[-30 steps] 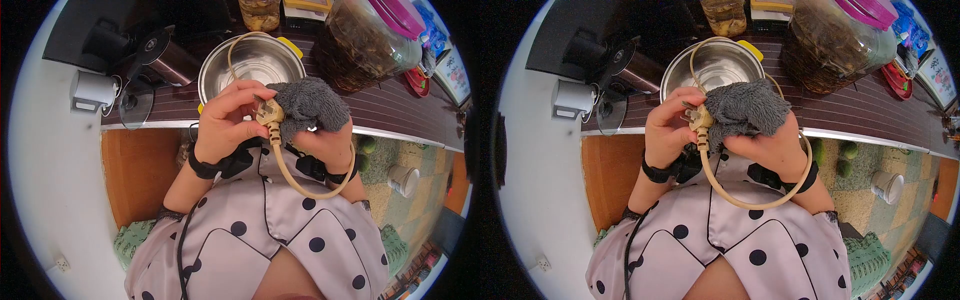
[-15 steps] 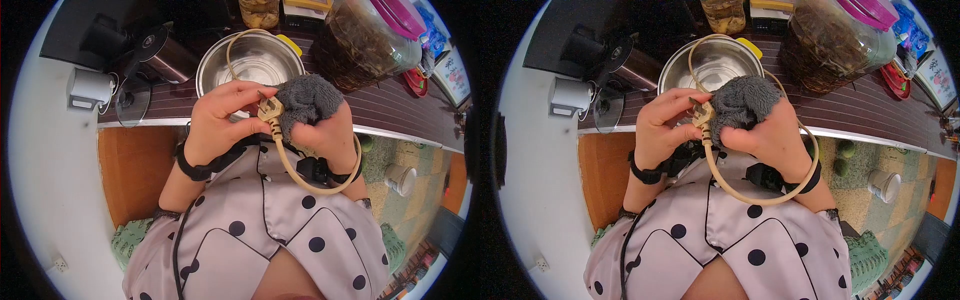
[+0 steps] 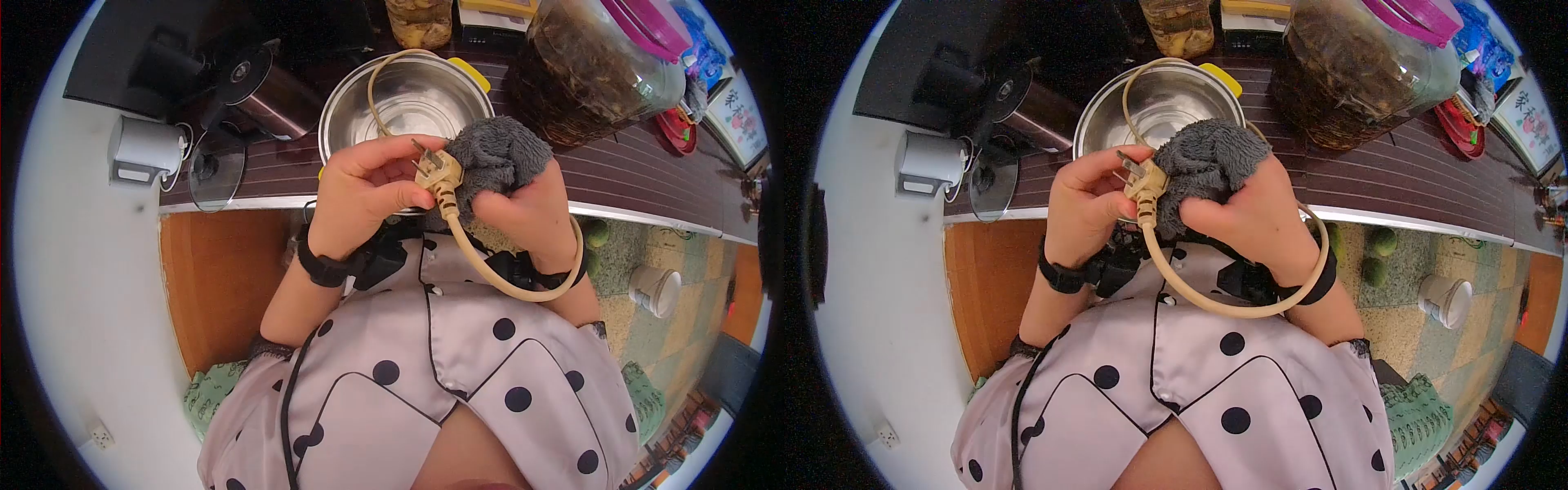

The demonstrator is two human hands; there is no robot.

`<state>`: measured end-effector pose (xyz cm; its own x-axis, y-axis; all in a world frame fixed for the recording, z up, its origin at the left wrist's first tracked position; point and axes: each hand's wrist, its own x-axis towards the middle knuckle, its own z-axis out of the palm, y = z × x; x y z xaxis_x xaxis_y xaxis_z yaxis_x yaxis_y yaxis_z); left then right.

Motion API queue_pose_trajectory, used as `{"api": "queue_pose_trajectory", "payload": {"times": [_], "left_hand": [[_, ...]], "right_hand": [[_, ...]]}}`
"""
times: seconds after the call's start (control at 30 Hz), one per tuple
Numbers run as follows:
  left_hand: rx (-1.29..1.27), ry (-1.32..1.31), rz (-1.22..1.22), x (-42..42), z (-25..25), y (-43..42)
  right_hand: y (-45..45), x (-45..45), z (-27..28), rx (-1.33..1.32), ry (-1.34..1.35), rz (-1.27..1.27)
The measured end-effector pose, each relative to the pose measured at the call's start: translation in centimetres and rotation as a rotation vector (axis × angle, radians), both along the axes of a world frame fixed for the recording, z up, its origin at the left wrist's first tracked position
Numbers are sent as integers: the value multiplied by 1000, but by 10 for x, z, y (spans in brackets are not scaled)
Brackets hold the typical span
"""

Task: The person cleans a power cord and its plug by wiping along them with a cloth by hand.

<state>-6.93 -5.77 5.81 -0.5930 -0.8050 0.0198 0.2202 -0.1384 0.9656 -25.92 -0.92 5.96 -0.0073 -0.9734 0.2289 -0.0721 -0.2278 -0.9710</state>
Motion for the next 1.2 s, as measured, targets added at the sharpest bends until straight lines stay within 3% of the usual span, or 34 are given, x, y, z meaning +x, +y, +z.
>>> {"api": "queue_pose_trajectory", "payload": {"times": [0.27, 0.43, 0.5, 0.57, 0.63, 0.73, 0.87, 1.2], "left_hand": [[-4, 177, -33, -4, -6, 2], [-91, 116, -69, -4, -8, 3], [0, 63, -88, -1, -6, 5], [90, 13, -107, 2, -4, 5], [127, -41, -210, 4, -3, 4], [130, -25, -168, -1, -7, 10], [60, -80, -178, 3, -10, 9], [-63, -286, -249, 6, -2, 2]], "right_hand": [[5, -12, 2, 75, -148, 41], [5, -23, 7, -152, -26, -40], [5, -26, 11, -149, -15, -57], [1, -28, 12, -249, 191, -10], [-1, -23, 17, -226, 233, 16], [-8, -23, 18, -335, 469, 162], [-7, -25, 21, -210, 380, 244], [-10, -33, 11, -164, 560, 327]]}}
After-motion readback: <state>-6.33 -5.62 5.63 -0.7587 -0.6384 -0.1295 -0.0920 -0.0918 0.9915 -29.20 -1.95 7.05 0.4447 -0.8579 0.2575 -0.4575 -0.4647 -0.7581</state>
